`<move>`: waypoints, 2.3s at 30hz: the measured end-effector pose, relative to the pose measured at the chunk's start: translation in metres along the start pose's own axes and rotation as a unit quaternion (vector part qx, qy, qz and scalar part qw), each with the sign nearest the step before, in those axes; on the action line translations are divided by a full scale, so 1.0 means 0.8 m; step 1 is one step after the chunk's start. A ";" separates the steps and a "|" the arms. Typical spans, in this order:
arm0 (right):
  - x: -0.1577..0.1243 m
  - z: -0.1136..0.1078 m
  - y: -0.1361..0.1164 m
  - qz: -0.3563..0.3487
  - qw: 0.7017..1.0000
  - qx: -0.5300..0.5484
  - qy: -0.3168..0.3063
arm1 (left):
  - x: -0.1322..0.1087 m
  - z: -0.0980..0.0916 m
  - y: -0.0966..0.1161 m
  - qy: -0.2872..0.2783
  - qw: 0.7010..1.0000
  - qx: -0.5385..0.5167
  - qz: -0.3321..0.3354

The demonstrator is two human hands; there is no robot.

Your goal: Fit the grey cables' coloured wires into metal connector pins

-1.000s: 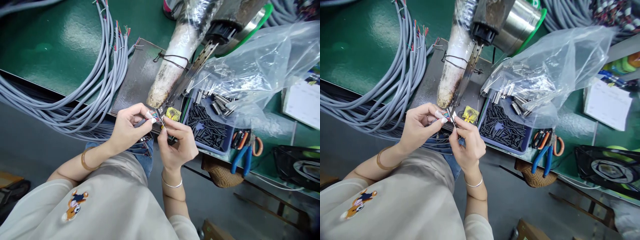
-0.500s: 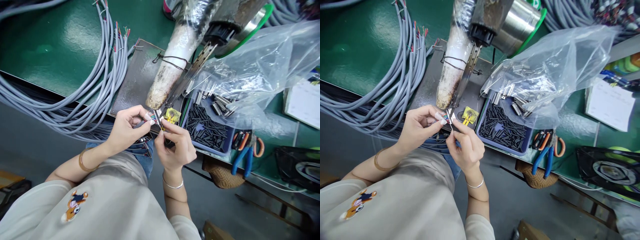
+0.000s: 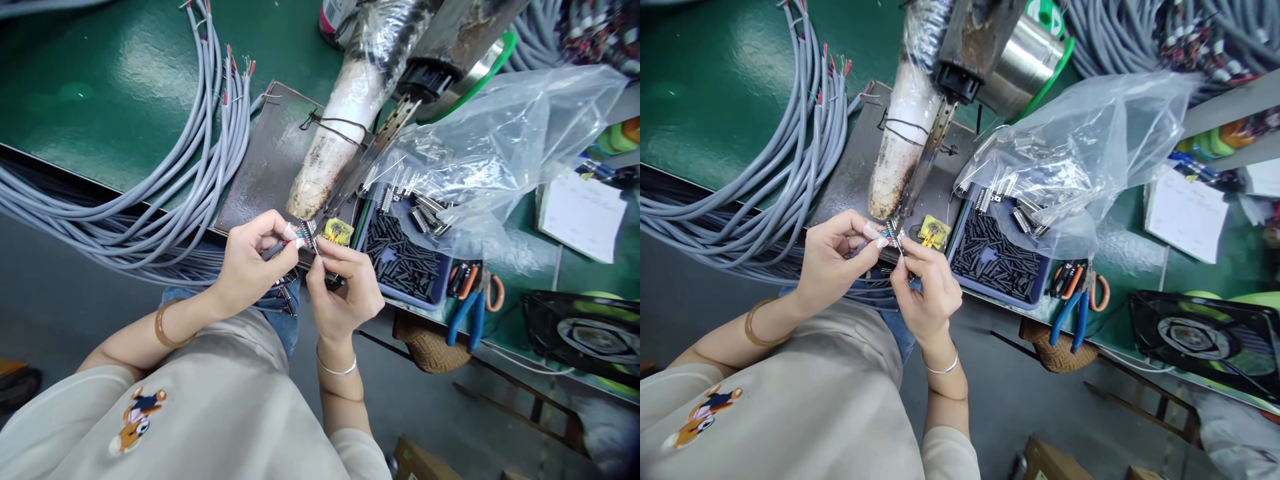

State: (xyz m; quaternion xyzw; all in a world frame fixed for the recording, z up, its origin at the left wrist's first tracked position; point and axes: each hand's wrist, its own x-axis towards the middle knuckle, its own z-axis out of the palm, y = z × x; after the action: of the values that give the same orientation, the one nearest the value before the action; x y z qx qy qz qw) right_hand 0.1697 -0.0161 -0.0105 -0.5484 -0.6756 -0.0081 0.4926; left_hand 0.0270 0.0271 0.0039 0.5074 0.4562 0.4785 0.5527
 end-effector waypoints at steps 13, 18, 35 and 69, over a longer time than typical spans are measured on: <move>0.005 0.002 -0.005 -0.029 0.999 -0.038 0.018 | 0.003 0.003 0.001 0.017 0.996 0.050 0.072; -0.004 -0.001 -0.001 -0.054 0.997 -0.048 0.006 | -0.001 0.001 -0.005 -0.008 0.998 0.046 0.042; -0.011 -0.045 -0.014 -0.053 0.996 -0.069 -0.019 | -0.034 -0.033 0.001 -0.156 0.983 0.000 -0.098; -0.018 -0.102 -0.045 -0.030 0.988 -0.140 -0.049 | -0.053 -0.037 -0.009 -0.241 0.966 -0.057 -0.069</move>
State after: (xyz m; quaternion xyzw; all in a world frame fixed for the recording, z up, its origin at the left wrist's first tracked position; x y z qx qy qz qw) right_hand 0.1955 -0.0858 0.0409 -0.5913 -0.7071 -0.0907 0.3771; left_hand -0.0067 -0.0114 -0.0047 0.5424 0.3155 0.3284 0.7059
